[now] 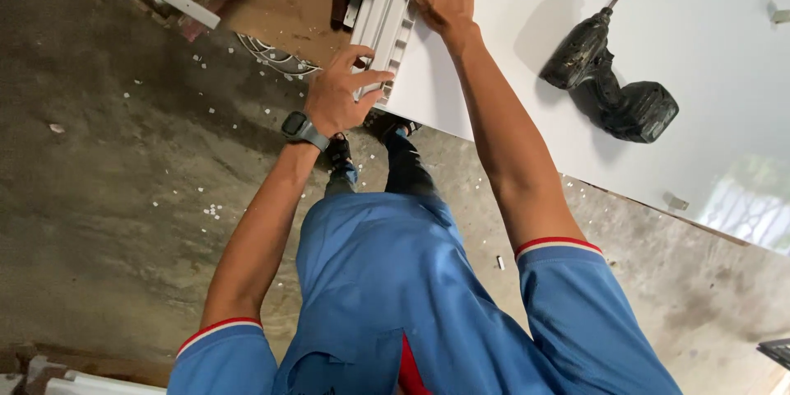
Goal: The person aligns an aluminum edge profile along the edge of a white furniture panel, marks positions with a pen, and uses a cordless drill to drive screws and attach fittings to the panel. They then flip and reposition the large panel on the workbench to work on other edges.
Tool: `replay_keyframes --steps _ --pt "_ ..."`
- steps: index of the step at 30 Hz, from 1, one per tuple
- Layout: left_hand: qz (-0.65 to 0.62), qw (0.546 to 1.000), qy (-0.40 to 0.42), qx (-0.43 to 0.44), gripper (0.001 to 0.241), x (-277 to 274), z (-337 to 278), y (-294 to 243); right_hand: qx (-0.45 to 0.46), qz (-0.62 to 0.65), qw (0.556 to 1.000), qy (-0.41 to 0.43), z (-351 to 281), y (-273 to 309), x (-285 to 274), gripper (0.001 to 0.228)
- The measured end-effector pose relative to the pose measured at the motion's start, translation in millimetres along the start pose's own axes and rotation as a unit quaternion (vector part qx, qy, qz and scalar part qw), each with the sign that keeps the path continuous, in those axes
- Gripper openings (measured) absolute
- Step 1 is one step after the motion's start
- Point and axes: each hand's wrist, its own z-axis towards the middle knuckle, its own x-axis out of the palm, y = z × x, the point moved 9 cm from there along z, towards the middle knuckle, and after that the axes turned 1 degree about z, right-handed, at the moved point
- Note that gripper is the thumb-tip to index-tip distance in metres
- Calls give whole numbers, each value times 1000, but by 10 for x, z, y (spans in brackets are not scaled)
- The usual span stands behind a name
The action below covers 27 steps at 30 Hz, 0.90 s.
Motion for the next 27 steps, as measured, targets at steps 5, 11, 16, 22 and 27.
replay_keyframes --steps 5,11,16,22,27 --pt "60 996 4 65 30 21 25 -157 11 6 1000 16 5 -3 24 67" --pt "48 994 17 95 25 80 17 -179 12 10 1000 9 2 11 -9 66" --pt "43 996 12 82 26 47 20 -216 -1 22 1000 -5 -12 44 -35 64" --pt "57 995 3 84 28 72 8 -184 -51 -51 993 -98 -10 -68 107 60" --pt "70 993 -5 90 26 82 -11 -213 21 23 999 4 2 -8 35 56"
